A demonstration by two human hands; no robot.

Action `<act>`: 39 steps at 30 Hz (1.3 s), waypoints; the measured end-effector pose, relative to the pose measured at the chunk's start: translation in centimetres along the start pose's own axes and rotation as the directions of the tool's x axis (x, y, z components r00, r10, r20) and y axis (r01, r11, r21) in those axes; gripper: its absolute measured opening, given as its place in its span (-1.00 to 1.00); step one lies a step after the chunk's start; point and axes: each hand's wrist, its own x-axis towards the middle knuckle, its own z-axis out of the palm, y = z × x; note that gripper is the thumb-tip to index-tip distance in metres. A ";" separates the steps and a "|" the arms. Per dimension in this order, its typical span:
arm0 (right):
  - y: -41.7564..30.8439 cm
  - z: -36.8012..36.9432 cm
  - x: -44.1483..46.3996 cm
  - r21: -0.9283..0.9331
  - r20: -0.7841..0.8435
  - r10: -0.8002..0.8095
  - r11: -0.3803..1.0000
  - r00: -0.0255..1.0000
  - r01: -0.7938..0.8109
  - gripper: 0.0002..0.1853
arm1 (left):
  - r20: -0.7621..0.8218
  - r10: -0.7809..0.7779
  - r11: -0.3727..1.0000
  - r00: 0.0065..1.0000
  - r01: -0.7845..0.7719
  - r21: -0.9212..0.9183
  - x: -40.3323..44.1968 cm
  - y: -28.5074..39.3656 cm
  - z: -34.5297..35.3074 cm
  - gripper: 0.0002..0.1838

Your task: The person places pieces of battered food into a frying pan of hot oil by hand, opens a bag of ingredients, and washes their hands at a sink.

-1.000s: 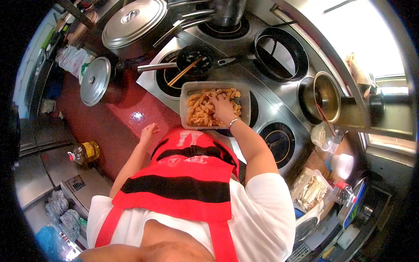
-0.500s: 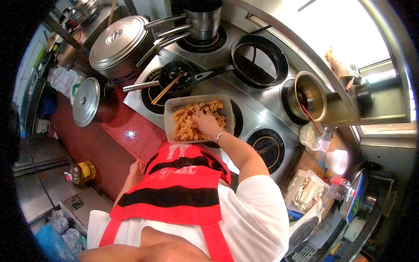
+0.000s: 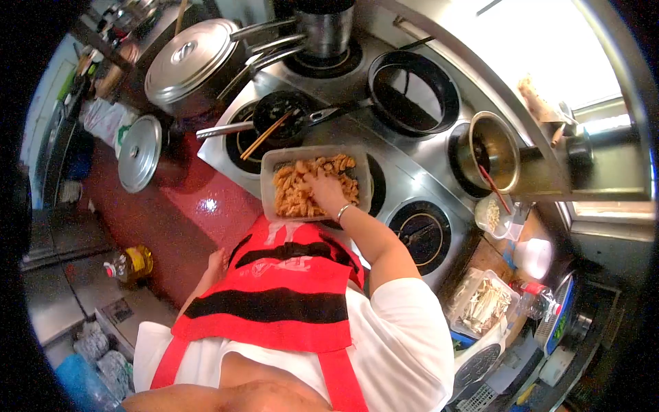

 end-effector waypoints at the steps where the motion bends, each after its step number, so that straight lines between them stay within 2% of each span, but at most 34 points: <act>1: -0.2 -0.2 -0.1 0.014 0.008 0.024 1.000 1.000 -0.024 -0.41 | 0.004 0.010 1.000 1.000 -0.011 0.023 -0.7 0.3 0.3 -0.71; 5: 0.3 0.1 0.0 0.048 0.064 -0.002 0.999 0.998 -0.001 -0.40 | 0.000 0.036 0.997 0.999 -0.036 0.074 -1.8 0.7 0.6 -0.69; 11: 1.5 -0.1 0.3 0.175 0.001 -0.001 0.985 1.000 0.001 -0.44 | -0.012 0.033 0.998 0.999 -0.032 0.046 -0.7 -0.6 -0.2 -0.74; 13: 1.4 -0.6 0.5 0.350 0.042 0.134 0.926 0.990 -0.140 -0.45 | -0.042 0.027 0.999 0.999 -0.026 0.025 -1.5 -0.5 0.0 -0.74; 17: 2.3 -0.1 0.9 0.397 -0.014 0.144 0.909 0.990 -0.126 -0.44 | -0.086 0.011 0.999 0.996 -0.008 0.039 -4.0 0.4 0.9 -0.74; 19: 2.3 -0.9 0.9 0.576 0.167 0.265 0.756 0.950 -0.312 -0.40 | -0.092 -0.010 1.000 0.996 0.013 0.026 -3.5 -0.1 0.7 -0.74; 23: 4.5 0.8 1.0 0.542 0.048 0.256 0.805 0.966 -0.240 -0.42 | -0.049 -0.008 1.000 0.999 0.008 -0.003 -1.7 -1.3 -0.3 -0.72; 25: 4.6 -1.1 0.0 0.794 0.238 0.310 0.483 0.920 -0.368 -0.47 | -0.011 0.002 1.000 1.000 -0.002 -0.018 -1.9 -1.1 0.0 -0.72; 26: 4.6 -2.0 -0.7 0.793 0.236 0.318 0.483 0.918 -0.371 -0.47 | -0.034 0.005 1.000 0.999 -0.004 0.018 -2.4 -0.8 0.1 -0.72; 28: 4.9 -4.0 -1.7 0.875 0.170 0.218 0.415 0.961 -0.249 -0.52 | -0.041 0.018 0.998 0.999 -0.015 0.061 -1.5 -0.9 0.3 -0.72; 29: 5.6 -4.7 -2.0 0.844 0.184 0.178 0.476 0.967 -0.249 -0.50 | 0.011 0.023 0.999 1.000 -0.024 0.024 -0.6 -1.3 -0.3 -0.71; 30: 6.0 -6.1 -2.4 0.842 0.173 0.192 0.479 0.966 -0.247 -0.50 | 0.063 0.030 1.000 0.998 -0.029 -0.012 0.2 -1.6 -0.7 -0.71; 32: 6.3 -10.7 -3.4 0.933 0.102 0.174 0.325 0.979 -0.155 -0.60 | 0.072 0.049 0.999 0.996 -0.050 0.015 0.0 -1.2 -0.4 -0.71; 34: 7.9 -16.1 -3.7 0.942 -0.055 0.187 0.335 0.981 -0.011 -0.59 | 0.068 0.064 0.997 0.996 -0.067 0.039 0.4 -1.2 -0.7 -0.71; 36: 13.2 -18.1 -1.9 0.755 -0.270 0.252 0.655 0.929 0.041 -0.53 | 0.073 0.049 0.998 0.996 -0.046 -0.047 1.7 -1.5 -0.9 -0.71; 38: 15.0 -22.1 -1.1 0.517 -0.375 0.338 0.849 0.863 -0.108 -0.54 | 0.030 0.041 0.999 0.999 -0.040 -0.034 0.9 -1.0 -0.4 -0.72; 39: 17.0 -22.4 0.1 0.287 -0.404 0.340 0.929 0.849 -0.235 -0.59 | -0.015 0.031 0.999 0.999 -0.031 -0.024 0.2 -0.7 0.0 -0.72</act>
